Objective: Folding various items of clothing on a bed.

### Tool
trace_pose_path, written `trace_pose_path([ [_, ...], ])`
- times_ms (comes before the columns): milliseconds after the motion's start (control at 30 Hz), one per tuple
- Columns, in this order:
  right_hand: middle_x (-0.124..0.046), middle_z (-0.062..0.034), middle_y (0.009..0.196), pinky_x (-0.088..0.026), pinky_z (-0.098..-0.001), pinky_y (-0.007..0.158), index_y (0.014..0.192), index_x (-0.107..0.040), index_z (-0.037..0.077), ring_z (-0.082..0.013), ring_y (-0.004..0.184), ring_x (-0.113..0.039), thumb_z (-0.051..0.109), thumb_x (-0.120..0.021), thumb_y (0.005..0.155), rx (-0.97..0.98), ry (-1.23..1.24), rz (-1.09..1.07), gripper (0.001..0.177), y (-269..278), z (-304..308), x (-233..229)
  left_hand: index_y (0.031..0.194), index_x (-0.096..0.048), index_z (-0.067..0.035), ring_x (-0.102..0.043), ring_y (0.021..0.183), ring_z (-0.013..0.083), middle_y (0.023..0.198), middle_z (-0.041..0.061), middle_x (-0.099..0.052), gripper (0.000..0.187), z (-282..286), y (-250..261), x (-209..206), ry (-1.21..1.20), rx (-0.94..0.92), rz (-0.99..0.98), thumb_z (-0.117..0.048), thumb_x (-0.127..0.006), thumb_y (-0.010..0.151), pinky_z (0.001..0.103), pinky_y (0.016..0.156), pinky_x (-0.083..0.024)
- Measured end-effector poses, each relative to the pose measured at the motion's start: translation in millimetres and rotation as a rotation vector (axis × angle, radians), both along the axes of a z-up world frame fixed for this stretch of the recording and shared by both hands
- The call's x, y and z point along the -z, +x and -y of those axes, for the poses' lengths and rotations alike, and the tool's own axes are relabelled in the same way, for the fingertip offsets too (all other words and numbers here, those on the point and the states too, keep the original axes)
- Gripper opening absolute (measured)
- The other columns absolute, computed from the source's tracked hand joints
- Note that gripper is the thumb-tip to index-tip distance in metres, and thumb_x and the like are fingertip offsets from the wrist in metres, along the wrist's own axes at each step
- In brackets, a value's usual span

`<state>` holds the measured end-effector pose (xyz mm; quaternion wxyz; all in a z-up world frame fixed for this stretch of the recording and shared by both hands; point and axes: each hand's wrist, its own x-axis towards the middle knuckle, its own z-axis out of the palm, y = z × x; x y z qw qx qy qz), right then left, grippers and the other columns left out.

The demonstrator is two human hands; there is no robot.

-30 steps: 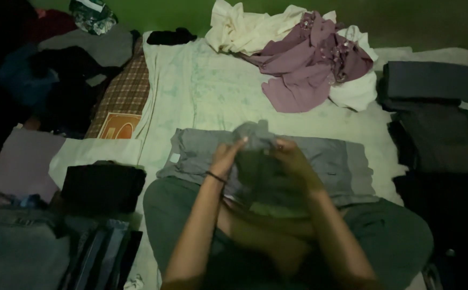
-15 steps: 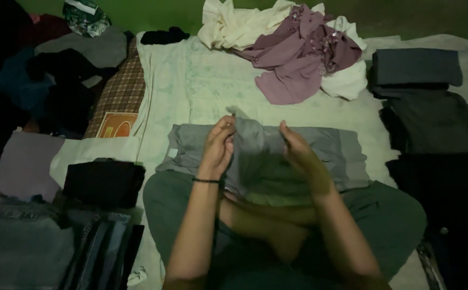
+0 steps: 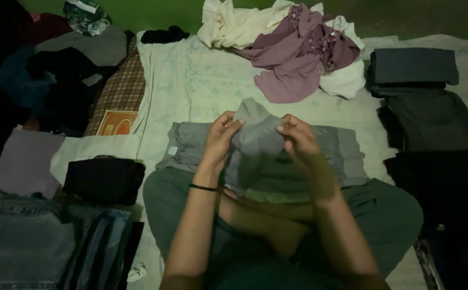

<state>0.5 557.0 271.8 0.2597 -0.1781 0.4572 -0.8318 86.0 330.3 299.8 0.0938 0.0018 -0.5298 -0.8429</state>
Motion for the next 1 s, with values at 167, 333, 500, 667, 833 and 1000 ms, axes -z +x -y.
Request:
trace_pose_path([
  [167,-0.053,0.0036,0.095,-0.046,-0.0177,0.077,0.116,-0.060,0.008,-0.0053,0.085,-0.052,0.002,-0.069,0.094,0.219,0.154,-0.378,0.025,0,1,-9,0.105,-0.063,-0.005,-0.059,0.089,0.0065,0.094,-0.002,-0.067,0.006,-2,-2,5,-0.007,0.001,-0.124,-0.006,-0.067,0.100,0.023,0.083,-0.047],
  [333,-0.046,-0.0025,0.124,-0.048,-0.0237,0.078,0.136,-0.060,0.010,-0.0115,0.102,-0.054,0.009,-0.078,0.090,0.383,0.454,-0.799,0.049,45,12,-107,0.101,-0.058,-0.005,-0.057,0.090,0.0015,0.093,-0.005,-0.063,0.013,-15,6,-12,-0.151,0.068,-0.196,0.004,-0.067,0.097,0.018,0.080,-0.047],
  [500,-0.052,-0.0040,0.119,-0.046,-0.0239,0.076,0.117,-0.066,0.005,-0.0118,0.096,-0.054,0.009,-0.084,0.086,0.383,0.576,-1.030,0.036,34,6,-123,0.102,-0.056,-0.003,-0.054,0.095,0.0026,0.102,-0.001,-0.058,0.018,-16,4,7,-0.196,0.132,-0.315,0.007,-0.070,0.101,0.020,0.086,-0.045],
  [667,-0.056,-0.0010,0.109,-0.044,-0.0249,0.072,0.099,-0.070,0.004,-0.0107,0.081,-0.050,0.008,-0.090,0.083,0.276,0.562,-0.935,0.026,29,-8,-133,0.117,-0.058,-0.004,-0.051,0.131,0.0156,0.141,0.009,-0.052,0.035,-22,33,-74,-0.601,-0.081,-0.461,0.002,-0.074,0.086,0.028,0.099,-0.050],
  [833,-0.059,-0.0009,0.115,-0.049,-0.0237,0.077,0.089,-0.072,0.003,-0.0100,0.096,-0.059,0.001,-0.090,0.073,0.229,0.529,-1.020,0.024,27,-14,-154,0.139,-0.053,-0.013,-0.050,0.132,0.0245,0.136,0.007,-0.055,0.062,-14,14,-93,-0.756,0.148,-0.606,-0.011,-0.070,0.079,0.039,0.118,-0.041],
  [1000,-0.057,-0.0024,0.116,-0.053,-0.0281,0.081,0.093,-0.074,0.003,-0.0120,0.102,-0.061,-0.002,-0.089,0.077,0.195,0.434,-0.999,0.022,13,-26,-164,0.131,-0.061,-0.019,-0.061,0.107,0.0219,0.100,0.006,-0.060,0.052,-9,0,-132,-1.031,0.231,-0.428,-0.022,-0.074,0.081,0.042,0.103,-0.041],
])
